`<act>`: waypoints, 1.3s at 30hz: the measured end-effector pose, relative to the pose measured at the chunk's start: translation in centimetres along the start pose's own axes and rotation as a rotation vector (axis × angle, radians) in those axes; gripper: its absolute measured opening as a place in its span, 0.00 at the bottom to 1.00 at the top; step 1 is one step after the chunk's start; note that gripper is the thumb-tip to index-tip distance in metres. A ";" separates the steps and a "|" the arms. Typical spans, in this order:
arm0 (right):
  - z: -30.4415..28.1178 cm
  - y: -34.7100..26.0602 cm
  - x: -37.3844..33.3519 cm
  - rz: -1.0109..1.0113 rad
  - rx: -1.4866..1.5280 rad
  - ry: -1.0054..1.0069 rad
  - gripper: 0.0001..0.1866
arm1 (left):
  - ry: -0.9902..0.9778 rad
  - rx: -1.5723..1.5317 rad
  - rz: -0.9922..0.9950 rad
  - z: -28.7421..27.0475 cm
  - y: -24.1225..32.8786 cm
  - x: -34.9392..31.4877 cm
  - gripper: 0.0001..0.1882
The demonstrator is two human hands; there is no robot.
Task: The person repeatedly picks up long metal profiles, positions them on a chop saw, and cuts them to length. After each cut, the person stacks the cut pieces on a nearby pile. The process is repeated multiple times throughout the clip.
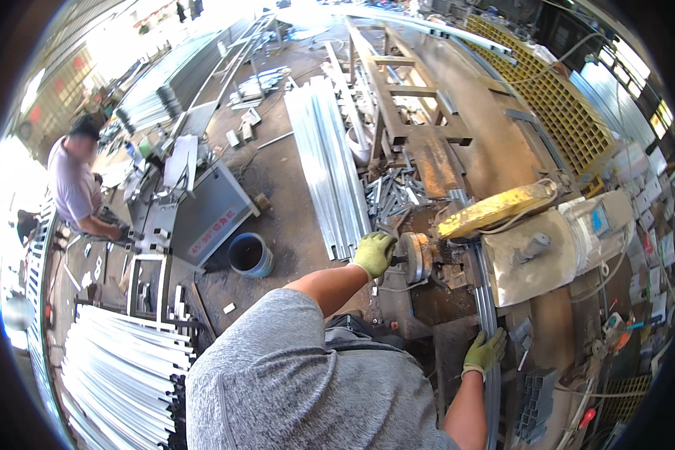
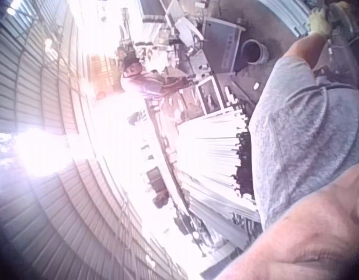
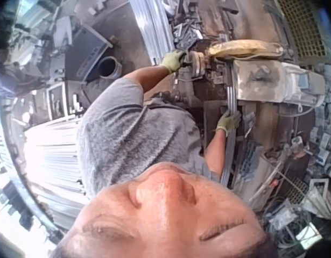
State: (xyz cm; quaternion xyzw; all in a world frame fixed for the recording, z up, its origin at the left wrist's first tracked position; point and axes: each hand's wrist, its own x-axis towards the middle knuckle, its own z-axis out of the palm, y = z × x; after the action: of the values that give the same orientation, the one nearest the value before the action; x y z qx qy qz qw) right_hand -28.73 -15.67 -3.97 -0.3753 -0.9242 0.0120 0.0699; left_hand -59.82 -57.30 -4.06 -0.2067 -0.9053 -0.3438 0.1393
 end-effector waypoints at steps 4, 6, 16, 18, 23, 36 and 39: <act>-0.2 -0.1 0.1 -0.005 -0.014 -0.019 0.43 | 0.009 -0.003 -0.015 0.0 0.0 0.0 0.14; -0.2 -0.1 0.1 -0.008 -0.016 -0.020 0.44 | -0.032 0.005 -0.045 0.0 -0.1 -0.1 0.15; -0.3 -0.1 0.2 -0.019 -0.032 -0.001 0.44 | -0.056 0.006 -0.056 0.2 -0.3 -0.2 0.18; -0.3 -0.3 0.2 -0.016 -0.037 -0.005 0.43 | -0.025 0.009 -0.043 0.2 -0.4 -0.2 0.18; -0.4 0.1 0.2 -0.013 -0.047 -0.013 0.42 | -0.004 -0.007 -0.022 0.5 -0.4 0.0 0.16; 1.6 0.9 0.1 0.007 0.049 0.068 0.45 | 0.006 -0.047 0.058 2.0 -1.7 0.3 0.16; 1.3 0.7 0.0 -0.005 0.058 0.133 0.44 | -0.008 -0.029 0.043 2.2 -1.6 0.3 0.15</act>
State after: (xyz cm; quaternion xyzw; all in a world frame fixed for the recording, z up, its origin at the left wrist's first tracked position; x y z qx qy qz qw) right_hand -28.39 -15.11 -5.35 -0.3707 -0.9177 0.0135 0.1420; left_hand -61.09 -56.78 -6.42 -0.2293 -0.8962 -0.3529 0.1402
